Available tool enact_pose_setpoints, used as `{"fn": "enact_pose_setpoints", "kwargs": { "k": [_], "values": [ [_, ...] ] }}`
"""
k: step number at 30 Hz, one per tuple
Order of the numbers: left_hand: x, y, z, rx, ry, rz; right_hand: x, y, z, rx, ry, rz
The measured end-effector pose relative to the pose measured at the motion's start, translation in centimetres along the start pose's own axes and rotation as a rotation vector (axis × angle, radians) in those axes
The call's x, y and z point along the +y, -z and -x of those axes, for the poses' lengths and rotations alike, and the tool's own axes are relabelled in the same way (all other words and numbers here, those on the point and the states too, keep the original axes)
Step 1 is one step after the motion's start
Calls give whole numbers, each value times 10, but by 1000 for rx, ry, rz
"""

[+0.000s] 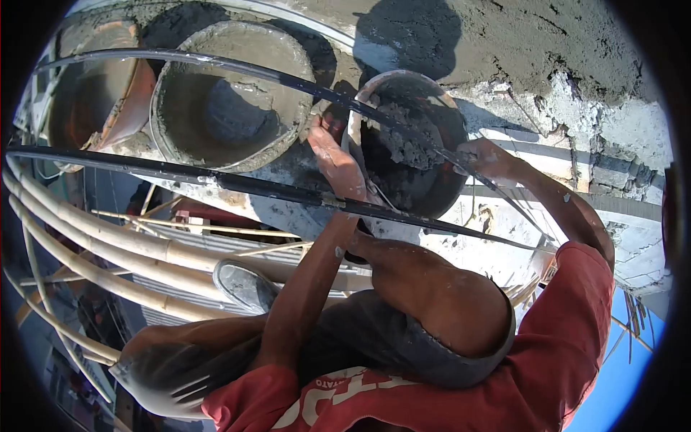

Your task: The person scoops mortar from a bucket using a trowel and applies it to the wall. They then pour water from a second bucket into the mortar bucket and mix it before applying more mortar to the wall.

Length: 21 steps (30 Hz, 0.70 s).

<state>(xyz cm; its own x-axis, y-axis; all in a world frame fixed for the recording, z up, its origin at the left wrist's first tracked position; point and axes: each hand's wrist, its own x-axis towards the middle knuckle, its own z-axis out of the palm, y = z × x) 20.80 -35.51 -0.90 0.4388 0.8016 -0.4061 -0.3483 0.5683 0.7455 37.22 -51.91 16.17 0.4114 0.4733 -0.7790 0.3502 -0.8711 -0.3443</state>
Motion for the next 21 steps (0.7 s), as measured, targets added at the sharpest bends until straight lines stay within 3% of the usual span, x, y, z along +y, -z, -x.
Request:
{"fn": "enact_pose_setpoints", "kwargs": {
  "k": [1,2,3,4,5,8,10,11,12,13,14,16,18,21],
  "values": [
    [-10,5,-4,67,-48,-103,11,4,-4,23,-13,69],
    [-6,10,0,58,-70,-145,-16,23,-1,-229,-188,32],
    [-5,11,2,89,-48,-188,3,28,4,-98,-203,-71],
    [-6,14,6,117,-18,-231,-9,39,9,-6,-100,322],
    [14,11,12,102,29,-284,-41,47,5,-156,-111,323],
    [8,18,11,88,88,-185,-73,69,8,-29,-37,387],
    [-11,25,8,116,58,-185,-99,65,-3,351,374,599],
    [-6,28,11,88,4,-196,-157,72,-9,-37,84,450],
    [-7,24,15,28,-32,-188,-177,70,-24,-16,253,674],
    [-19,26,15,64,31,-178,-185,51,-35,279,568,649],
    [-31,29,11,107,85,-180,-204,45,-37,383,677,701],
    [-15,15,12,140,192,-84,-237,44,-17,475,677,711],
    [-13,20,10,-9,103,-66,-248,53,10,558,634,688],
    [-9,14,15,-57,143,125,-240,62,70,665,479,610]
  ]
}}
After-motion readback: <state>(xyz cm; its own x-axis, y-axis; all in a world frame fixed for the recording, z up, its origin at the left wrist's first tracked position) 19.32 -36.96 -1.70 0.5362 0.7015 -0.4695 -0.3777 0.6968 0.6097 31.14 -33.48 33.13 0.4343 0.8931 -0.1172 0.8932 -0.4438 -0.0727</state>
